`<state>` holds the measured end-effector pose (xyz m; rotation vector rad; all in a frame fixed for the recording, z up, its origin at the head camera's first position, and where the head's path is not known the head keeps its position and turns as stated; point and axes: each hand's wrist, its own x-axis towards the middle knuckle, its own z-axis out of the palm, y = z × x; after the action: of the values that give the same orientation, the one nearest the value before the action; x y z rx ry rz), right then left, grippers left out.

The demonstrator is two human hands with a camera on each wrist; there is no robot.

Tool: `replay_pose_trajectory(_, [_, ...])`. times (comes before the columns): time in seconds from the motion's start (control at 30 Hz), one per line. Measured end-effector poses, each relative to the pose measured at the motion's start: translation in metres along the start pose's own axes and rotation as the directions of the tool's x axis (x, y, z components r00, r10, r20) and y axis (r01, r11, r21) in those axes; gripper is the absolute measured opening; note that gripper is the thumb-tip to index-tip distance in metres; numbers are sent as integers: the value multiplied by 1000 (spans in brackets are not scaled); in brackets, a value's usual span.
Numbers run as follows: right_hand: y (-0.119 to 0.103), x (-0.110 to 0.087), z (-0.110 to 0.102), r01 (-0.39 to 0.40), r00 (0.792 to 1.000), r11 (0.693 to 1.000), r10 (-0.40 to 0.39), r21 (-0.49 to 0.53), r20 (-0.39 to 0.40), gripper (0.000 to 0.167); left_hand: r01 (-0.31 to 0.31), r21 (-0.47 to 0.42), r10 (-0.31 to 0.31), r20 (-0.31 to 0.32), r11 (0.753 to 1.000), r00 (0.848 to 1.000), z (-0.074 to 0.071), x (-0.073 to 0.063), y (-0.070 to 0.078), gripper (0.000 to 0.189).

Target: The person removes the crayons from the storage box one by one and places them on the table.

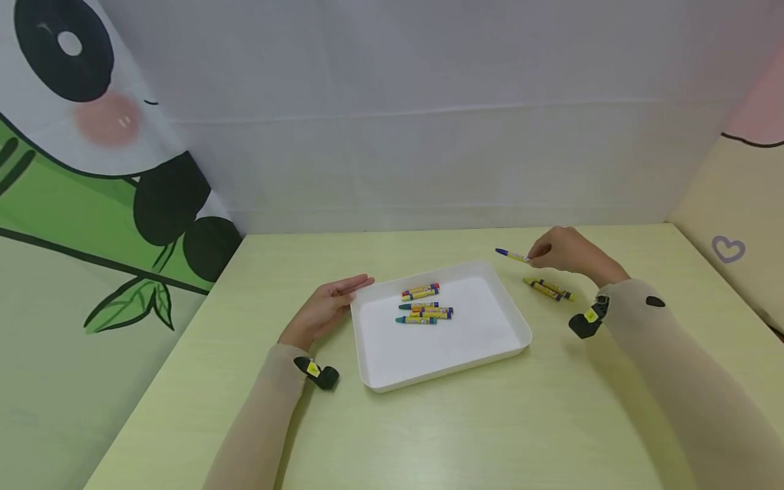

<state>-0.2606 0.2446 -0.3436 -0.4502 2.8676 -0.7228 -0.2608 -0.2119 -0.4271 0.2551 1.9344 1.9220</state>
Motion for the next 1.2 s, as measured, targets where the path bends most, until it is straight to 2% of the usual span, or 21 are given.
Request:
replay_pose_trajectory(0.27, [40,-18,4,-76,997,997,77,-15,23,20,0,8,0,-1,1000,1000,-1,-1,1,46])
replay_pose_trajectory(0.6, [64,-28,13,-120,990,993,120,-5,77,20,2,5,-2,1,1000,1000,-3,-2,0,47])
replay_pose_trajectory(0.9, [63,-30,11,-116,989,993,116,-10,94,24,3,-5,-3,-2,1000,1000,-2,-3,1,46])
replay_pose_trajectory(1.2, [42,-20,-1,-77,996,996,79,-32,52,27,-1,-11,1,6,1000,1000,-2,-2,1,47])
